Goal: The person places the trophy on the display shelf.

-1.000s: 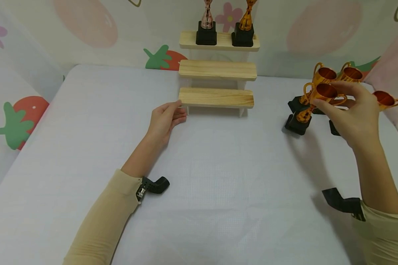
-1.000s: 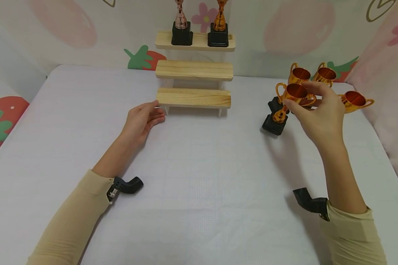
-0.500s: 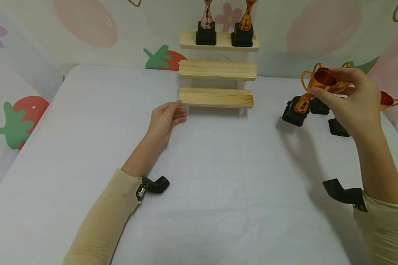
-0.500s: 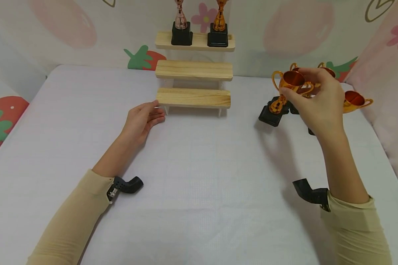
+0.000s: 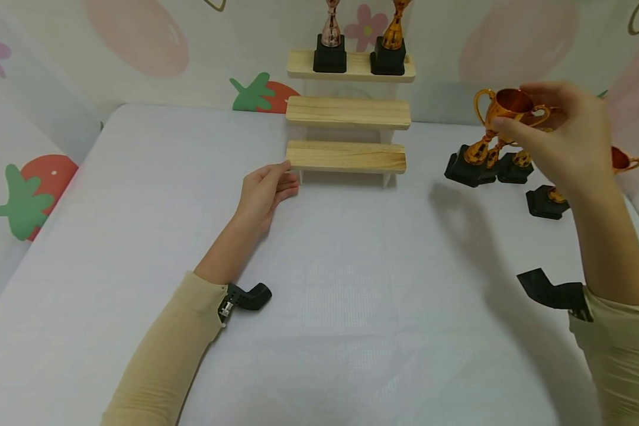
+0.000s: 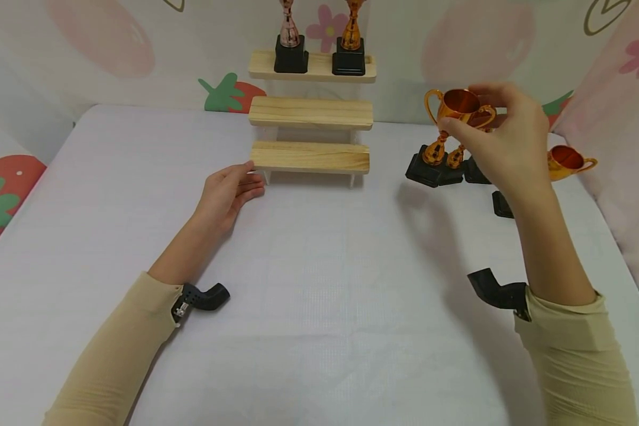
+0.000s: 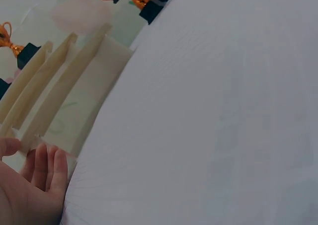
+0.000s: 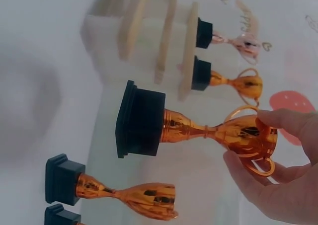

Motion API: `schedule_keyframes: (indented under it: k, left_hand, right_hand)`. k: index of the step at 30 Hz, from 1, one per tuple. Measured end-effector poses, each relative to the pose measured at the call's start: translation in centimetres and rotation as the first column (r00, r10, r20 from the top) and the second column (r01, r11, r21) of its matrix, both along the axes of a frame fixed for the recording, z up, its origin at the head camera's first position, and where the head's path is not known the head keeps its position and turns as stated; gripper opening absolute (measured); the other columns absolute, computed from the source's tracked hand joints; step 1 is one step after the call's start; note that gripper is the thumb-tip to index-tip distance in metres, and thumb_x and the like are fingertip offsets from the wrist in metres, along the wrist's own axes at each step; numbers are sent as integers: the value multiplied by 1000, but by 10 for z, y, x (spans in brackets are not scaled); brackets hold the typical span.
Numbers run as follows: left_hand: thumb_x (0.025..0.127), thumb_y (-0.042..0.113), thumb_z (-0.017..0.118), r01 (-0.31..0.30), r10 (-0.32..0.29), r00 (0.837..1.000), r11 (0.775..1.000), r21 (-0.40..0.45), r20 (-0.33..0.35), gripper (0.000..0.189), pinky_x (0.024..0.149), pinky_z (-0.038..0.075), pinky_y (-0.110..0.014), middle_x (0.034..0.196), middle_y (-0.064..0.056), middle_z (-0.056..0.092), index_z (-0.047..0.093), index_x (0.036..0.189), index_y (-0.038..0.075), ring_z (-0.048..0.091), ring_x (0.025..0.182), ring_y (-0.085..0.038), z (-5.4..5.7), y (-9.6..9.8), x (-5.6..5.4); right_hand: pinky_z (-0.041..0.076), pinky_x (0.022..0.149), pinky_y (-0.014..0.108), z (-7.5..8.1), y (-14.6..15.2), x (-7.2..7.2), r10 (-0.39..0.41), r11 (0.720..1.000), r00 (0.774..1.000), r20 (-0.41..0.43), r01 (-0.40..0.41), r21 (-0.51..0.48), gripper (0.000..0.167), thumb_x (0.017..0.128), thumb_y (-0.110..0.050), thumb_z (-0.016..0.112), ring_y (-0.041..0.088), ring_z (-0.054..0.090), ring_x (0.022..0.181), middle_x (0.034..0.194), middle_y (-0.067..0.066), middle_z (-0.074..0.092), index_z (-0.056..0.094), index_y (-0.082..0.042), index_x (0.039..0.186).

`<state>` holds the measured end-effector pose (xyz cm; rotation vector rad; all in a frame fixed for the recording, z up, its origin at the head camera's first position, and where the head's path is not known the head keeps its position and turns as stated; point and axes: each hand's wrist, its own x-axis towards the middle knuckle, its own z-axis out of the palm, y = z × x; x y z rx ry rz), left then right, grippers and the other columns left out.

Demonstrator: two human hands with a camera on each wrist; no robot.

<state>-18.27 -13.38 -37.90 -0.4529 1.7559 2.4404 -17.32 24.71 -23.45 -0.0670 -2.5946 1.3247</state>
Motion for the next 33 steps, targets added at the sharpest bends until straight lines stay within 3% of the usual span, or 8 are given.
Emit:
schedule_keyframes:
  k: [4, 10, 19, 26, 33]
  left_hand:
    - [108, 17, 62, 1, -1, 1000, 1000, -2, -1, 13, 78, 64, -19, 86, -3, 68, 66, 108, 4, 69, 80, -12, 0, 0, 0]
    - [109, 17, 62, 2, -2, 1000, 1000, 1, -1, 14, 78, 64, -19, 85, -3, 68, 66, 108, 4, 69, 79, -11, 0, 0, 0]
    - [108, 16, 62, -1, 0, 1000, 1000, 18, 7, 13, 77, 64, -19, 84, -3, 68, 66, 108, 4, 69, 77, -12, -1, -1, -1]
    - [108, 17, 62, -1, 1, 1000, 1000, 12, 10, 13, 77, 64, -19, 84, -3, 68, 66, 108, 4, 69, 77, -11, 1, 0, 0]
    - [109, 18, 62, -2, 2, 1000, 1000, 0, 13, 14, 77, 64, -18, 85, -3, 68, 66, 106, 5, 69, 77, -11, 0, 0, 0]
  right_hand:
    - [46, 59, 7, 8, -6, -2, 11, 1000, 1000, 1, -12, 14, 59, 91, -23, 85, -3, 59, 68, 113, -20, 61, 62, -10, 144]
    - [46, 60, 6, 18, -17, -6, 23, 1000, 999, 29, -23, 17, 59, 94, -23, 82, -4, 60, 72, 127, -13, 59, 59, -13, 148]
    - [46, 59, 8, 27, -32, -13, 92, 996, 996, 5, -92, -21, 55, 94, -21, 81, 1, 60, 76, 124, -12, 58, 61, -13, 144]
    - [47, 76, 11, 30, -43, -19, 109, 992, 994, -12, -108, 63, 55, 97, -25, 79, -4, 60, 85, 128, -8, 61, 60, -13, 147]
    - [50, 87, 12, 35, -56, -25, 126, 989, 992, -3, -125, 74, 57, 97, -27, 78, 0, 58, 92, 137, -2, 61, 58, -15, 149]
